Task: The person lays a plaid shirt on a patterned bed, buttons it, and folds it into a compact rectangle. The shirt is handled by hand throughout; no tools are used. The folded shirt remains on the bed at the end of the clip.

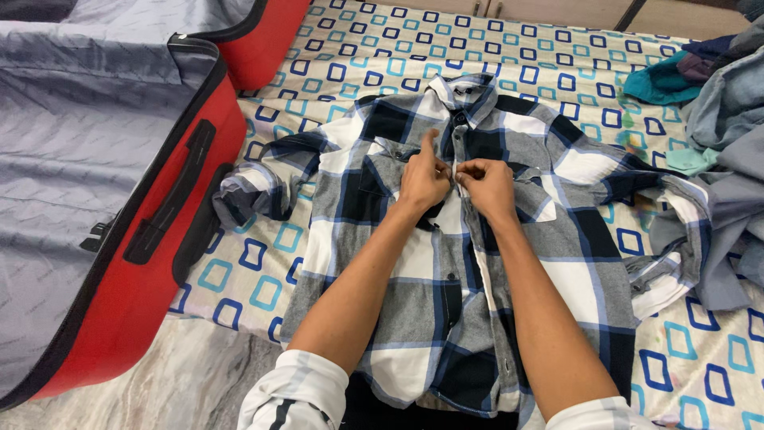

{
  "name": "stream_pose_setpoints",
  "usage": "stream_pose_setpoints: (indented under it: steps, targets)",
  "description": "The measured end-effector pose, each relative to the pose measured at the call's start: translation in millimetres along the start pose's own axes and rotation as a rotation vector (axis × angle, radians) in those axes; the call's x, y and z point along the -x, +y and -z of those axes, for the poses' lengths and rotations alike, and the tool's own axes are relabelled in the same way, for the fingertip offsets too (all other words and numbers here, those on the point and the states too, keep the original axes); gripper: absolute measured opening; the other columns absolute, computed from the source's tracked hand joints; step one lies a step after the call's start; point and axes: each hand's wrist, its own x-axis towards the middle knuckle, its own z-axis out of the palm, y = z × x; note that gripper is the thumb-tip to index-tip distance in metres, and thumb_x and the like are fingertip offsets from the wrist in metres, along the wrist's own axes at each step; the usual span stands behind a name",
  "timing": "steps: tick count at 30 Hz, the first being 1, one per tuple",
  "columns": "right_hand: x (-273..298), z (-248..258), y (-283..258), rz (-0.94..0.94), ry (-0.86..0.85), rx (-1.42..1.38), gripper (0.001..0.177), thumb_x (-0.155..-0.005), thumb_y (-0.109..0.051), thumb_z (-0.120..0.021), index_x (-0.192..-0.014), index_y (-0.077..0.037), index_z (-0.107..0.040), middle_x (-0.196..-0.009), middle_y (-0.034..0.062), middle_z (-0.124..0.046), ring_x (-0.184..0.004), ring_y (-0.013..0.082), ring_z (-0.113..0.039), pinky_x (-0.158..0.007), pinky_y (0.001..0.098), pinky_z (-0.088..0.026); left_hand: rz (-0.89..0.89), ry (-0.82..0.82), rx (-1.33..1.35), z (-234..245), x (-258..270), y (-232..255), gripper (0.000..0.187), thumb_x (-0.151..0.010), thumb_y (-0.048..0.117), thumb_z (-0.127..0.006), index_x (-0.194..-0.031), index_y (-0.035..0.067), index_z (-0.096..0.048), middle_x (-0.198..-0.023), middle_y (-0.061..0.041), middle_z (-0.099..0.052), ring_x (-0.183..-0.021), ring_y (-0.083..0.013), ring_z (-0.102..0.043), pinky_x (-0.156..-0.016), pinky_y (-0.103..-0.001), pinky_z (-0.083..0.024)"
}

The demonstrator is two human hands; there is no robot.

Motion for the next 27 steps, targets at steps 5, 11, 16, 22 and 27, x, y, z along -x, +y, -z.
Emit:
stream_pose_setpoints:
  steps: [5, 11, 16, 22, 27]
  targets:
    - [8, 1, -16, 0.113, 0.075, 0.142, 0.015, -0.081, -0.006, -0.079, -0.094, -0.001, -0.079, -0.084, 0.0129, -0.077, -0.073, 0.0198, -0.075, -0.069, 0.0317, -0.056, 0.111, -0.014, 0.138, -1, -4, -7, 0.082, -0.085, 0.011, -0.074, -0.149, -0.003, -0.025, -0.080, -0.020, -0.076, -0.077, -0.0356, -0.076, -0.078, -0.043, -0.058]
    - [13, -4, -32, 0.094, 0.103, 0.288, 0.013, -0.081, -0.013, -0.078, -0.090, -0.003, -0.079, -0.080, 0.0134, -0.075, -0.070, 0.0265, -0.073, -0.066, 0.0365, -0.054, 0.167, 0.082, 0.218, -15, -2, -19, 0.079, -0.075, 0.004, -0.076, -0.138, 0.000, -0.028, -0.078, -0.018, -0.075, -0.074, -0.0329, -0.075, -0.073, -0.040, -0.057]
    - [2, -7, -14, -0.058, 0.073, 0.094, 0.017, -0.088, -0.017, -0.074, -0.092, -0.001, -0.075, -0.079, 0.0139, -0.076, -0.071, 0.0248, -0.074, -0.066, 0.0362, -0.055, 0.053, 0.074, 0.249, -24, -1, -16, 0.067, -0.083, 0.001, -0.068, -0.135, 0.003, -0.027, -0.078, -0.017, -0.070, -0.075, -0.0342, -0.073, -0.070, -0.044, -0.055]
    - [4, -7, -6, 0.055, 0.153, 0.176, 0.015, -0.093, -0.014, -0.071, -0.097, 0.000, -0.077, -0.084, 0.0172, -0.077, -0.077, 0.0275, -0.075, -0.072, 0.0378, -0.056, -0.124, 0.015, 0.104, -21, 4, -8, 0.062, -0.089, -0.003, -0.062, -0.139, 0.008, -0.027, -0.084, -0.017, -0.068, -0.081, -0.0379, -0.068, -0.073, -0.048, -0.049]
    - [8, 4, -17, 0.113, 0.052, 0.152, 0.017, -0.086, -0.011, -0.075, -0.099, 0.000, -0.076, -0.087, 0.0182, -0.077, -0.077, 0.0263, -0.077, -0.072, 0.0358, -0.058, -0.082, -0.023, 0.203, -15, 3, -5, 0.062, -0.088, -0.004, -0.063, -0.138, 0.010, -0.029, -0.081, -0.016, -0.066, -0.077, -0.0344, -0.070, -0.072, -0.045, -0.051]
